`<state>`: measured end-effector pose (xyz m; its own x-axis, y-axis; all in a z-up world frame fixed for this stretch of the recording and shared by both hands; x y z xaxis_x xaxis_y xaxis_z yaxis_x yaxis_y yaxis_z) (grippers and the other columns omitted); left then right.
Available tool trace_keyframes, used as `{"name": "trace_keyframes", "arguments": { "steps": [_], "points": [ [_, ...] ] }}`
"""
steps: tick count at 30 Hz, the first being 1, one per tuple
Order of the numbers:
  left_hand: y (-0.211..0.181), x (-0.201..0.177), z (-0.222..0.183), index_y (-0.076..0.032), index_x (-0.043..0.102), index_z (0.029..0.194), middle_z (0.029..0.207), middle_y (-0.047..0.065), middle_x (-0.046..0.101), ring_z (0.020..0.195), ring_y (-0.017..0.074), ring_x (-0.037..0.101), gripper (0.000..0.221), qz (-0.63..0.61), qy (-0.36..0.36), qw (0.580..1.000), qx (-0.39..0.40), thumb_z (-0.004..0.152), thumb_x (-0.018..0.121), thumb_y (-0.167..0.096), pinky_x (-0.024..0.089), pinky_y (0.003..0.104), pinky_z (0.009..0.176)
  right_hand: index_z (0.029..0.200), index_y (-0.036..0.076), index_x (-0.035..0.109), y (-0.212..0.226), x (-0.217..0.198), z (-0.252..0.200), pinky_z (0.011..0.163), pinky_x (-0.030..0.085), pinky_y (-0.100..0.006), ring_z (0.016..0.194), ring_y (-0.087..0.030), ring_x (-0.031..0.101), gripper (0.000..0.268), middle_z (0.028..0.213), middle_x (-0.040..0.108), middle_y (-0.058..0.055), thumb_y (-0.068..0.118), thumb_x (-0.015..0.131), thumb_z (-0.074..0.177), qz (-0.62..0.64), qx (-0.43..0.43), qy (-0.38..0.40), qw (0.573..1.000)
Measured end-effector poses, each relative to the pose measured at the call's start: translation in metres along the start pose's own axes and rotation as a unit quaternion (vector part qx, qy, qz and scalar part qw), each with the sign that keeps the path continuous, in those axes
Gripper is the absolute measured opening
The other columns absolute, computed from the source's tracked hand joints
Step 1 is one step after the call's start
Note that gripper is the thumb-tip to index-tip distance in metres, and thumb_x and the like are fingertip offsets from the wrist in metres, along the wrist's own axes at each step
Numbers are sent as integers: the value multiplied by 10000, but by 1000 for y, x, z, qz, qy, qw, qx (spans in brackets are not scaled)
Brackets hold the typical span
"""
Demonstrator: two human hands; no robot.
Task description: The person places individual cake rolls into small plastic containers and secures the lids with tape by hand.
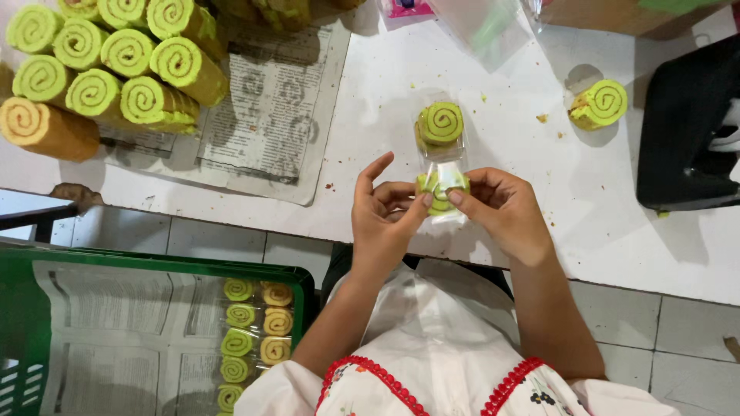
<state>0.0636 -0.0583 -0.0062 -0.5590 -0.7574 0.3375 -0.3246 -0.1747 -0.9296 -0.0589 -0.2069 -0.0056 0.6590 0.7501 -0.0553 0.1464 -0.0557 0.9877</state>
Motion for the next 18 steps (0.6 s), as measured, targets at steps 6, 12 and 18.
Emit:
{"name": "trace_keyframes", "arguments": {
  "steps": [6, 12, 18],
  "points": [
    [5, 6, -4, -30, 422, 1518, 973, 144, 764, 774, 143, 724, 801, -7, -13, 1000, 17, 852, 866, -50, 632, 225, 656, 1027, -40, 746, 7, -2, -3, 605, 560, -236, 695, -107, 653, 292, 778, 685, -78, 173, 884, 884, 18, 4, -22, 1000],
    [-6, 24, -6, -11, 412, 1526, 1010, 146, 748, 849, 186, 740, 937, -48, 14, 999, -5, 744, 929, -14, 680, 278, 707, 1019, -20, 739, 2, -15, -7, 633, 546, -216, 705, -81, 633, 285, 777, 677, -60, 149, 906, 863, 28, 8, -52, 998],
    [34, 40, 4, -21, 419, 1524, 1022, 102, 723, 872, 160, 727, 955, -57, 44, 997, -27, 721, 932, 37, 691, 264, 756, 1000, -5, 752, -4, -38, -15, 674, 555, -240, 731, -91, 640, 270, 791, 705, -73, 143, 921, 850, 20, -13, -69, 997]
  ]
}}
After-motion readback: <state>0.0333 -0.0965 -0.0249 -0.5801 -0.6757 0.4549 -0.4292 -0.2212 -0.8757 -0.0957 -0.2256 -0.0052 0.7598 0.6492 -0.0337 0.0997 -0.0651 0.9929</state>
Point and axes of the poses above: each hand's wrist, its own z-axis towards the middle knuckle, its own x-axis out of the palm, y = z × x, the point moved 9 cm from there along z, towards the middle knuckle
